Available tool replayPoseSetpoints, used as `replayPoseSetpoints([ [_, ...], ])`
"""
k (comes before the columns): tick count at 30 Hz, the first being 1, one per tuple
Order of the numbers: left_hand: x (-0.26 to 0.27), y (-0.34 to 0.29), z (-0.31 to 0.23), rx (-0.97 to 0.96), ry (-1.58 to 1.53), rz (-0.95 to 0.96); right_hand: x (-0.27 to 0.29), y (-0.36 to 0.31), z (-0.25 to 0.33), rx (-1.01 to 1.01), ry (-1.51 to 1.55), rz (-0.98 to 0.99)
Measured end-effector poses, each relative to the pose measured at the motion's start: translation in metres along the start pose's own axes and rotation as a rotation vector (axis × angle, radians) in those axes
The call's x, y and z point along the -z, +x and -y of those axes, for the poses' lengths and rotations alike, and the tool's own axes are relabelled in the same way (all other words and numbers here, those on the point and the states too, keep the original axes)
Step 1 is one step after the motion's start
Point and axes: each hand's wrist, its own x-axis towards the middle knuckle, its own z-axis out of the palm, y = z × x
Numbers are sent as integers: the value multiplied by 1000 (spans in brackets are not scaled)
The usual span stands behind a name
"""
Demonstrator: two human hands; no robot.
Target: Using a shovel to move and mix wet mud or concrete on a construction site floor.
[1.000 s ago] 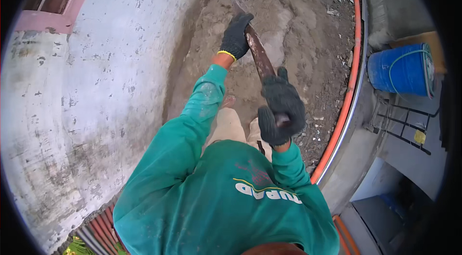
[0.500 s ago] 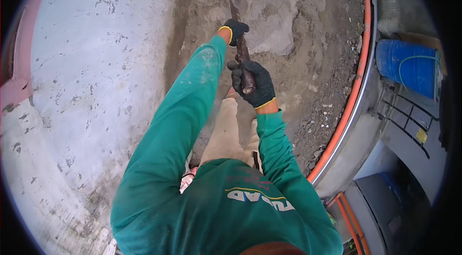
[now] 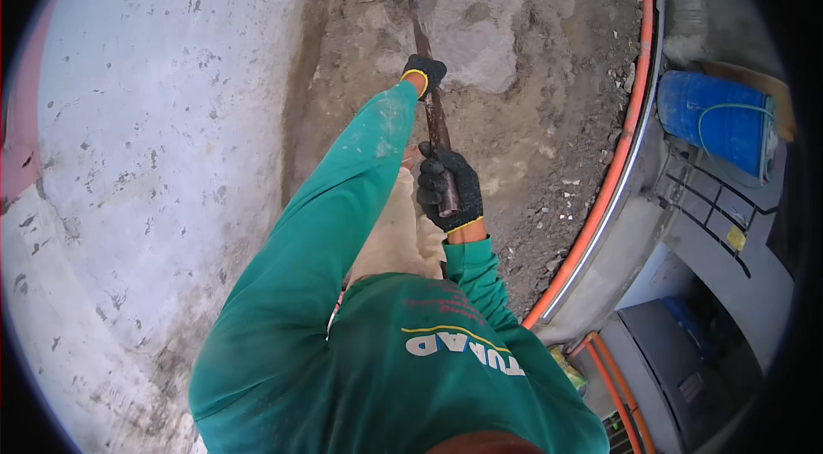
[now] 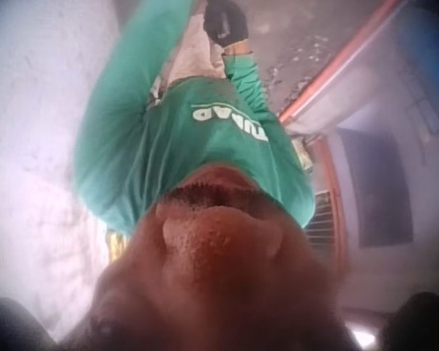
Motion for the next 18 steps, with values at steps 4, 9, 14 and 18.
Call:
replayPoseSetpoints([
  [4,-36,-19,-24,266,-780,-225,7,-35,-13,105,-294,-61],
  [9,-3,-28,-58,583,-1380,-305,13,-42,-11,193,-545,-218],
  [14,-17,-57,-80,559,-1435,-201,14,-83,-23,119,-313,-231],
  [18,-20,-84,-90,575,-2012,-193,25,-99,-43,78,-129,-201],
])
